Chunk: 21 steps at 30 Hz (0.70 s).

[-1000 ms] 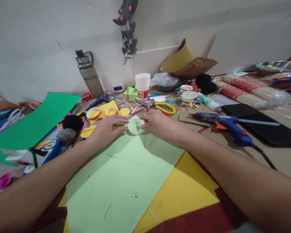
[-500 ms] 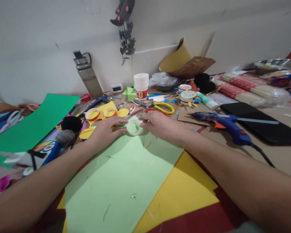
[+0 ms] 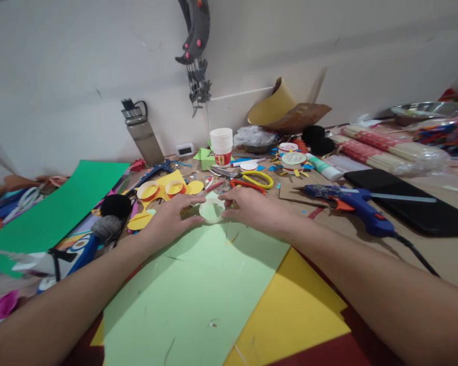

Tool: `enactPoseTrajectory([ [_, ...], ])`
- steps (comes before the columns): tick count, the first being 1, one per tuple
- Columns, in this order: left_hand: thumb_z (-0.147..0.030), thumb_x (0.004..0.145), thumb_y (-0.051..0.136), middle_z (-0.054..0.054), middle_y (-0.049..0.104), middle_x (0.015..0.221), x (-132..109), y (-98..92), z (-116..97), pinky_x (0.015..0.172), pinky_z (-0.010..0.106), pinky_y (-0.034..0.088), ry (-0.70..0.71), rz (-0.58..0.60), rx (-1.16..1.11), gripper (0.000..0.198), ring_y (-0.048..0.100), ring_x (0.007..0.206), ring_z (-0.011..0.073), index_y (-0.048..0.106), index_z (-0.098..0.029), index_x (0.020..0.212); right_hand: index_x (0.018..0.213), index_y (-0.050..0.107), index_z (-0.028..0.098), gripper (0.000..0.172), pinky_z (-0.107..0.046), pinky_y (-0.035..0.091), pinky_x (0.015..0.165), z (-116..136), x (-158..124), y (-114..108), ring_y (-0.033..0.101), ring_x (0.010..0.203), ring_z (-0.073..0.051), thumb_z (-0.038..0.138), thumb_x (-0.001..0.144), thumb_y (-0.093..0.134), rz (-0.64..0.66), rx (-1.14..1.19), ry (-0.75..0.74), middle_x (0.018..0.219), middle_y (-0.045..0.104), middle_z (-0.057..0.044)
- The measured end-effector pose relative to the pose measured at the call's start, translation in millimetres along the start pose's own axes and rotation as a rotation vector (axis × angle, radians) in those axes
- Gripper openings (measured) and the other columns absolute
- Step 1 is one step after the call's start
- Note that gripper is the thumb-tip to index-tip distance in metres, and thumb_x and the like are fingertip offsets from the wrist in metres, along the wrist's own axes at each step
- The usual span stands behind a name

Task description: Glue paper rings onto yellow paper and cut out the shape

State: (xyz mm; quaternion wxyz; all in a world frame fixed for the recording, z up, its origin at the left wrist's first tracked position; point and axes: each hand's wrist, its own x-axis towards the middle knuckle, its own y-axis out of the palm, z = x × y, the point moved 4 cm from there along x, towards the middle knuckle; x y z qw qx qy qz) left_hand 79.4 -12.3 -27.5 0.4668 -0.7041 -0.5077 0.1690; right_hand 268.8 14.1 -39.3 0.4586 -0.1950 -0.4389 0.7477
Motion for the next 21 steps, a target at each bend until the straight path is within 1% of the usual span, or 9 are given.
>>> enactPoseTrajectory([
  [2, -0.029, 0.081, 0.072, 0.008, 0.067, 0.125, 0, 0.0, 0, 0.102, 0.044, 0.047, -0.008, -0.005, -0.006, 0.036, 0.06, 0.116, 0.0236, 0.066, -0.022, 0.116, 0.111, 0.071, 0.022, 0.035, -0.029, 0.048, 0.066, 0, 0, 0, 0.065, 0.078, -0.02, 0.033, 0.079, 0.064, 0.0, 0.012, 0.012, 0.091, 0.071, -0.005],
  [4, -0.029, 0.08, 0.072, 0.008, 0.066, 0.126, 0, 0.4, 1, 0.103, 0.044, 0.046, -0.006, -0.013, -0.02, 0.037, 0.06, 0.118, 0.0234, 0.066, -0.022, 0.117, 0.109, 0.071, 0.022, 0.032, -0.028, 0.047, 0.065, 1, 1, -2, 0.064, 0.078, -0.019, 0.031, 0.079, 0.063, -0.007, 0.024, -0.014, 0.09, 0.071, -0.004],
  [7, -0.031, 0.08, 0.072, 0.009, 0.065, 0.128, 0, 0.7, 3, 0.105, 0.042, 0.044, 0.007, -0.021, -0.032, 0.041, 0.058, 0.12, 0.023, 0.064, -0.022, 0.119, 0.106, 0.072, 0.022, 0.028, -0.028, 0.044, 0.063, 0, 3, -8, 0.061, 0.075, -0.019, 0.029, 0.086, 0.054, -0.022, 0.029, -0.049, 0.085, 0.07, -0.004],
  [9, -0.033, 0.081, 0.071, 0.009, 0.065, 0.127, 0, 0.8, 5, 0.104, 0.042, 0.045, -0.011, -0.016, -0.015, 0.041, 0.058, 0.119, 0.0234, 0.064, -0.021, 0.121, 0.105, 0.072, 0.021, 0.028, -0.028, 0.043, 0.061, -3, 3, -11, 0.06, 0.072, -0.019, 0.028, 0.088, 0.051, -0.031, 0.031, -0.034, 0.082, 0.07, -0.004],
  [12, -0.035, 0.082, 0.069, 0.009, 0.066, 0.123, -1, 0.7, 7, 0.102, 0.043, 0.045, -0.03, -0.001, 0.017, 0.043, 0.059, 0.117, 0.0245, 0.063, -0.02, 0.122, 0.106, 0.073, 0.022, 0.028, -0.029, 0.042, 0.062, -6, 4, -12, 0.06, 0.073, -0.019, 0.027, 0.085, 0.055, -0.026, 0.032, -0.025, 0.084, 0.071, -0.005],
  [16, -0.04, 0.077, 0.074, 0.011, 0.065, 0.125, -3, -0.2, 7, 0.102, 0.044, 0.045, -0.028, -0.016, 0.021, 0.053, 0.057, 0.118, 0.0257, 0.061, -0.02, 0.125, 0.109, 0.072, 0.024, 0.032, -0.028, 0.043, 0.063, -7, 3, -9, 0.061, 0.077, -0.019, 0.024, 0.08, 0.059, 0.003, 0.067, -0.044, 0.09, 0.072, -0.003],
  [21, -0.045, 0.071, 0.078, 0.01, 0.064, 0.124, -4, 0.3, 7, 0.098, 0.044, 0.047, -0.064, 0.015, 0.027, 0.065, 0.058, 0.115, 0.0269, 0.058, -0.022, 0.129, 0.108, 0.071, 0.023, 0.032, -0.027, 0.044, 0.059, -7, 2, -4, 0.061, 0.071, -0.017, 0.027, 0.077, 0.063, -0.027, 0.136, 0.043, 0.081, 0.069, -0.001],
])
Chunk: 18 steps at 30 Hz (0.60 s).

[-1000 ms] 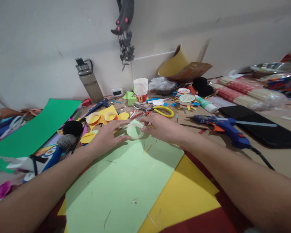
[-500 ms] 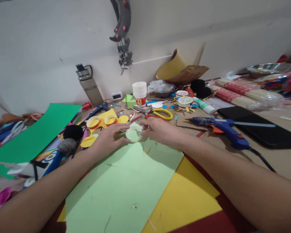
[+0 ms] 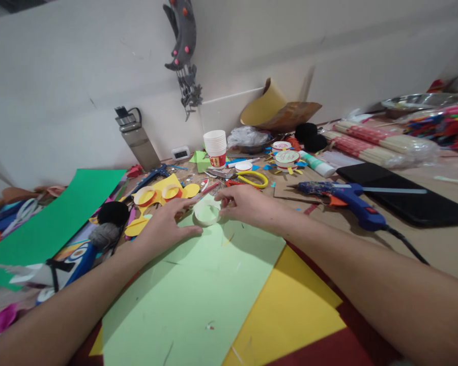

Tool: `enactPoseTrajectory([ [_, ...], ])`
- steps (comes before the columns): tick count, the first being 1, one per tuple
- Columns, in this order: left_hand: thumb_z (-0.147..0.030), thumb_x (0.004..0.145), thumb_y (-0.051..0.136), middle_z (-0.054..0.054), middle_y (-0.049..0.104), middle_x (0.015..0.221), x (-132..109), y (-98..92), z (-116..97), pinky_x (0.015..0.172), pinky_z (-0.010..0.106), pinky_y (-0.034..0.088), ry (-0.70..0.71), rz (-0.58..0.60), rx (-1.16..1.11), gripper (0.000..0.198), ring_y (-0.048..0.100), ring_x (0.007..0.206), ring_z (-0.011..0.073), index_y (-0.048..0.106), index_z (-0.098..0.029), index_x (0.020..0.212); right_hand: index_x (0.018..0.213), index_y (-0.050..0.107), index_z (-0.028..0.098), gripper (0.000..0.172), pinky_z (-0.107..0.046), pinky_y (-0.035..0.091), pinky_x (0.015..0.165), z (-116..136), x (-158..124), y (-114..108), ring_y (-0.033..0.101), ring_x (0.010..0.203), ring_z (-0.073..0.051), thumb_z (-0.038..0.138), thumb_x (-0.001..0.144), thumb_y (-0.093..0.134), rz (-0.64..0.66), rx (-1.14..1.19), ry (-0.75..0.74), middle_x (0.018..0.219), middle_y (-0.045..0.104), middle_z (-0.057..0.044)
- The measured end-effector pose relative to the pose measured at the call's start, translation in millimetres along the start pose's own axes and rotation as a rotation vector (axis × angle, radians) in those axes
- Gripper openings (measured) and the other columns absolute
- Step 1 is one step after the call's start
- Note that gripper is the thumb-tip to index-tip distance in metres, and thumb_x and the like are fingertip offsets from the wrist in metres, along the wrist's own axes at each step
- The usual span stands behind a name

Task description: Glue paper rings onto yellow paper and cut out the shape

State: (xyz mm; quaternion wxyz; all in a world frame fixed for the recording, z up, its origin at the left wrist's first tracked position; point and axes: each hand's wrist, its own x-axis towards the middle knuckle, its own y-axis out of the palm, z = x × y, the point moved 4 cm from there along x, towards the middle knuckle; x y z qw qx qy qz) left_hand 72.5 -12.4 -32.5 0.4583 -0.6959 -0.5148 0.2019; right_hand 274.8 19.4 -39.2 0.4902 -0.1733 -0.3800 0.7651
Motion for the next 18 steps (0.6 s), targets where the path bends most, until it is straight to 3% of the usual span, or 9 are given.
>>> enactPoseTrajectory([
  [18, -0.051, 0.065, 0.08, 0.01, 0.062, 0.131, -4, 1.7, 0, 0.1, 0.048, 0.045, -0.048, 0.043, 0.06, 0.08, 0.056, 0.12, 0.0315, 0.054, -0.024, 0.135, 0.109, 0.068, 0.02, 0.033, -0.029, 0.048, 0.061, -3, 0, 7, 0.061, 0.071, -0.017, 0.033, 0.078, 0.063, -0.005, 0.064, 0.06, 0.082, 0.067, -0.002],
])
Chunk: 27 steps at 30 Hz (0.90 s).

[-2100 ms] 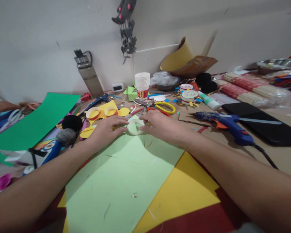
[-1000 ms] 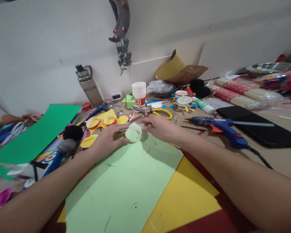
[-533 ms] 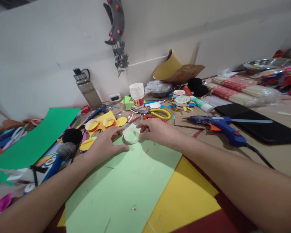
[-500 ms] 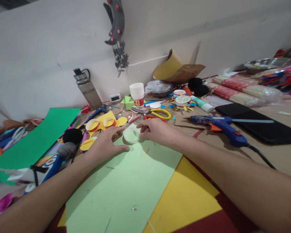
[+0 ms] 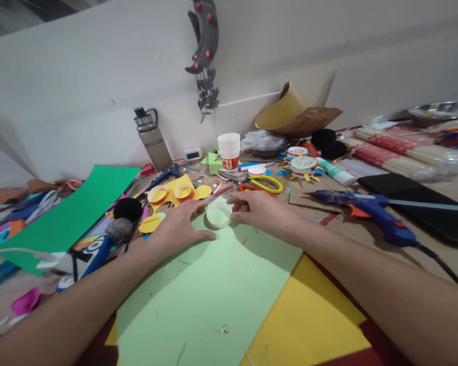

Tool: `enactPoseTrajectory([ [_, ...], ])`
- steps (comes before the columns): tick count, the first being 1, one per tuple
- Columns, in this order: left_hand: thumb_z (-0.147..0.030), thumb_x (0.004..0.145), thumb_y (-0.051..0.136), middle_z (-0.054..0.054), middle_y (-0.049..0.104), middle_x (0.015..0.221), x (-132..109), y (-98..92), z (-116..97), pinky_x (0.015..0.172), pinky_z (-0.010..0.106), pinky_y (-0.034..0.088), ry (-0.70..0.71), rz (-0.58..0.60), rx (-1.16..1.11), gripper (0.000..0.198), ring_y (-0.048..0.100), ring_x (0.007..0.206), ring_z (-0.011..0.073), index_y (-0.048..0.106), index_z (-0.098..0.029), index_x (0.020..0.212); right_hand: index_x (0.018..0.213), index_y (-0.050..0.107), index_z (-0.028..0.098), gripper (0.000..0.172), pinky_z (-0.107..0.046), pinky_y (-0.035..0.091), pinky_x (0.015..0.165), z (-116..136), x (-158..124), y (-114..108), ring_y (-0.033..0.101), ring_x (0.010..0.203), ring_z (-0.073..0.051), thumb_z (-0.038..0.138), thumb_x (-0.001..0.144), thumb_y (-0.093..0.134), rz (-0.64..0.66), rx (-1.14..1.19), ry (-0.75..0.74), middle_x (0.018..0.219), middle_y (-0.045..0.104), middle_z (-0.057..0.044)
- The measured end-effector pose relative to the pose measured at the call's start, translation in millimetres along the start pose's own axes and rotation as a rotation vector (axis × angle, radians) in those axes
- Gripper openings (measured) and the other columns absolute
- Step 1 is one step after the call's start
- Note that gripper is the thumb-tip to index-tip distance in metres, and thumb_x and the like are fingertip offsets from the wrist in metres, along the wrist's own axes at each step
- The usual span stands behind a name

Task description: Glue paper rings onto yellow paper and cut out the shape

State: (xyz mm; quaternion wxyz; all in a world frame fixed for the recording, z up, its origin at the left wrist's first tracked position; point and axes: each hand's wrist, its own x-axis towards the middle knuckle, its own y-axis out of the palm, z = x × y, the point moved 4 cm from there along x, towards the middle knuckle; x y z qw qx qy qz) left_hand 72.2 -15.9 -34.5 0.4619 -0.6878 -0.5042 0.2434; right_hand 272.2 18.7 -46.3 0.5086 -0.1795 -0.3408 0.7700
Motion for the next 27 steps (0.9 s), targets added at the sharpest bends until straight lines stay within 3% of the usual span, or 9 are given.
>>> enactPoseTrajectory([
  [7, -0.044, 0.073, 0.077, 0.012, 0.058, 0.136, 3, 2.2, 1, 0.107, 0.044, 0.04, 0.065, -0.041, -0.091, 0.067, 0.052, 0.125, 0.0277, 0.056, -0.019, 0.132, 0.118, 0.068, 0.021, 0.045, -0.03, 0.043, 0.065, 10, -3, -2, 0.058, 0.076, -0.019, 0.039, 0.077, 0.069, 0.048, -0.125, -0.125, 0.091, 0.067, -0.005],
  [12, -0.038, 0.079, 0.073, 0.011, 0.062, 0.13, 6, 4.1, 2, 0.106, 0.043, 0.04, 0.035, -0.045, -0.098, 0.051, 0.053, 0.123, 0.0272, 0.061, -0.018, 0.125, 0.115, 0.069, 0.019, 0.041, -0.031, 0.044, 0.07, 18, -8, 5, 0.059, 0.081, -0.022, 0.037, 0.078, 0.07, 0.02, -0.15, -0.099, 0.096, 0.068, -0.008],
  [17, -0.042, 0.078, 0.073, 0.01, 0.063, 0.127, 5, -0.6, 1, 0.102, 0.04, 0.042, 0.031, -0.04, -0.096, 0.056, 0.054, 0.12, 0.0268, 0.06, -0.02, 0.127, 0.121, 0.065, 0.019, 0.049, -0.034, 0.047, 0.075, 7, -3, 1, 0.061, 0.089, -0.024, 0.04, 0.077, 0.069, -0.012, -0.136, -0.09, 0.104, 0.068, -0.01],
  [22, -0.03, 0.087, 0.059, 0.011, 0.066, 0.115, 1, -12.9, 5, 0.094, 0.039, 0.045, -0.088, -0.038, 0.056, 0.032, 0.059, 0.106, 0.0254, 0.065, -0.017, 0.116, 0.105, 0.072, 0.019, 0.031, -0.036, 0.048, 0.079, -2, 5, -8, 0.064, 0.091, -0.025, 0.029, 0.091, 0.047, -0.032, -0.082, -0.043, 0.103, 0.073, -0.01],
  [25, -0.031, 0.083, 0.062, 0.012, 0.066, 0.114, -1, -17.2, 6, 0.093, 0.039, 0.043, -0.126, 0.066, 0.142, 0.034, 0.059, 0.106, 0.0278, 0.067, -0.017, 0.113, 0.093, 0.074, 0.021, 0.025, -0.034, 0.047, 0.078, -2, 4, -4, 0.065, 0.086, -0.024, 0.023, 0.088, 0.049, -0.019, -0.109, -0.021, 0.096, 0.074, -0.008],
  [27, -0.033, 0.079, 0.065, 0.01, 0.068, 0.107, -3, -19.0, 5, 0.084, 0.036, 0.045, -0.162, 0.123, 0.144, 0.035, 0.061, 0.098, 0.0267, 0.068, -0.019, 0.111, 0.091, 0.073, 0.022, 0.021, -0.032, 0.047, 0.075, -2, 2, 0, 0.065, 0.084, -0.022, 0.022, 0.085, 0.053, -0.01, -0.149, -0.009, 0.094, 0.073, -0.007],
])
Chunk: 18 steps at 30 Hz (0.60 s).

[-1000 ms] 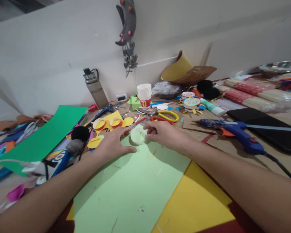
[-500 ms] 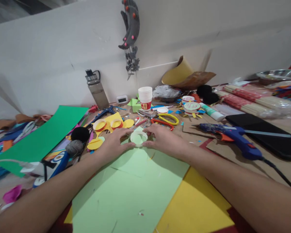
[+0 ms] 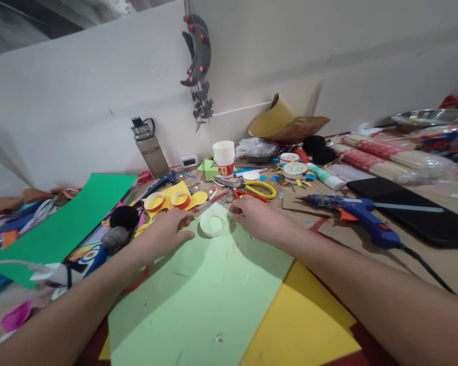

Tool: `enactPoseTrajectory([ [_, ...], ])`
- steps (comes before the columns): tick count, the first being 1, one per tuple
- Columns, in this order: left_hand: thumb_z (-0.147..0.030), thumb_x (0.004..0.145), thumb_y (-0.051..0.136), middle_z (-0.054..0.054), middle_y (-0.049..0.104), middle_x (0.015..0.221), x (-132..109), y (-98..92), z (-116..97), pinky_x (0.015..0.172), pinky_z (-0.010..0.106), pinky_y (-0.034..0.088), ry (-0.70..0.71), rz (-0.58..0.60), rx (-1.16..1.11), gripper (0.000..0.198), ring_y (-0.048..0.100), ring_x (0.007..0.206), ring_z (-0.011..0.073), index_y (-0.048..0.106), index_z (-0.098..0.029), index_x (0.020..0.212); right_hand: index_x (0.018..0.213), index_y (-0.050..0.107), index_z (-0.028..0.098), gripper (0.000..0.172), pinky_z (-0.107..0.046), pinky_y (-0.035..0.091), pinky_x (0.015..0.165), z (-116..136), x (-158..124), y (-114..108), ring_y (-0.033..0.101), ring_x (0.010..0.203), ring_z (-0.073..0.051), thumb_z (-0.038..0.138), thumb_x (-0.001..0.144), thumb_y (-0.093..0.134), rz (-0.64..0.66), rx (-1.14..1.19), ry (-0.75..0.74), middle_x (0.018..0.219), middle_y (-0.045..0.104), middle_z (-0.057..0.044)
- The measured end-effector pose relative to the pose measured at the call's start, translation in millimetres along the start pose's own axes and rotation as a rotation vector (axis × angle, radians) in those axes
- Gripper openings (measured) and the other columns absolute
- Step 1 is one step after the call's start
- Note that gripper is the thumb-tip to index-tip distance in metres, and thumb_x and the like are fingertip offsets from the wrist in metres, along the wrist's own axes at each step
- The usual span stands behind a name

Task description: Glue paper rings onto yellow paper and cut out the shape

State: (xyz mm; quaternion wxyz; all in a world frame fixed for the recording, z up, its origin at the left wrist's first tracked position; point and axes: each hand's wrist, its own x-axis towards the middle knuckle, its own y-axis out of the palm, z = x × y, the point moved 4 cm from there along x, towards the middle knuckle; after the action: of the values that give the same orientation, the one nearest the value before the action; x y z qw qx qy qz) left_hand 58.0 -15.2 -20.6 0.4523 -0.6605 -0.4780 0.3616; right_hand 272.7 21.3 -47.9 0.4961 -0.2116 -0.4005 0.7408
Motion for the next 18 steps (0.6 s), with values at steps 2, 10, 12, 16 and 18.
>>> enactPoseTrajectory([
  [2, -0.031, 0.078, 0.065, 0.008, 0.069, 0.097, -1, -1.1, -1, 0.074, 0.032, 0.044, -0.034, 0.028, -0.019, 0.03, 0.063, 0.087, 0.0236, 0.069, -0.019, 0.106, 0.091, 0.071, 0.022, 0.017, -0.031, 0.046, 0.074, -1, 0, 3, 0.064, 0.087, -0.022, 0.023, 0.082, 0.057, -0.014, -0.046, 0.013, 0.096, 0.072, -0.007],
  [10, -0.033, 0.075, 0.068, 0.005, 0.069, 0.096, -3, -5.6, -8, 0.07, 0.029, 0.041, 0.009, 0.037, 0.001, 0.038, 0.062, 0.087, 0.0221, 0.069, -0.022, 0.111, 0.083, 0.065, 0.019, 0.009, -0.029, 0.045, 0.071, 2, 1, 5, 0.062, 0.082, -0.02, 0.015, 0.078, 0.058, -0.045, -0.062, 0.013, 0.089, 0.069, -0.006],
  [12, -0.035, 0.071, 0.073, 0.005, 0.069, 0.101, -3, -7.2, -10, 0.072, 0.029, 0.041, 0.045, 0.049, 0.025, 0.045, 0.061, 0.091, 0.0232, 0.068, -0.023, 0.114, 0.089, 0.066, 0.018, 0.012, -0.03, 0.045, 0.072, 2, 0, 6, 0.062, 0.084, -0.021, 0.018, 0.079, 0.058, -0.053, -0.06, 0.021, 0.092, 0.069, -0.007],
  [16, -0.037, 0.069, 0.075, 0.004, 0.069, 0.093, -4, -7.4, -11, 0.069, 0.029, 0.04, 0.024, 0.084, 0.056, 0.042, 0.061, 0.085, 0.0225, 0.07, -0.023, 0.108, 0.098, 0.068, 0.019, 0.02, -0.035, 0.044, 0.084, 4, -2, 9, 0.06, 0.099, -0.026, 0.024, 0.081, 0.058, -0.025, -0.092, -0.036, 0.101, 0.067, -0.009],
  [18, -0.038, 0.07, 0.075, 0.003, 0.068, 0.093, -5, -6.5, -10, 0.069, 0.029, 0.039, 0.024, 0.08, 0.054, 0.042, 0.061, 0.084, 0.0219, 0.069, -0.023, 0.109, 0.096, 0.069, 0.02, 0.018, -0.037, 0.043, 0.088, 7, -3, 9, 0.057, 0.105, -0.028, 0.024, 0.081, 0.059, -0.008, -0.124, -0.043, 0.102, 0.066, -0.009],
])
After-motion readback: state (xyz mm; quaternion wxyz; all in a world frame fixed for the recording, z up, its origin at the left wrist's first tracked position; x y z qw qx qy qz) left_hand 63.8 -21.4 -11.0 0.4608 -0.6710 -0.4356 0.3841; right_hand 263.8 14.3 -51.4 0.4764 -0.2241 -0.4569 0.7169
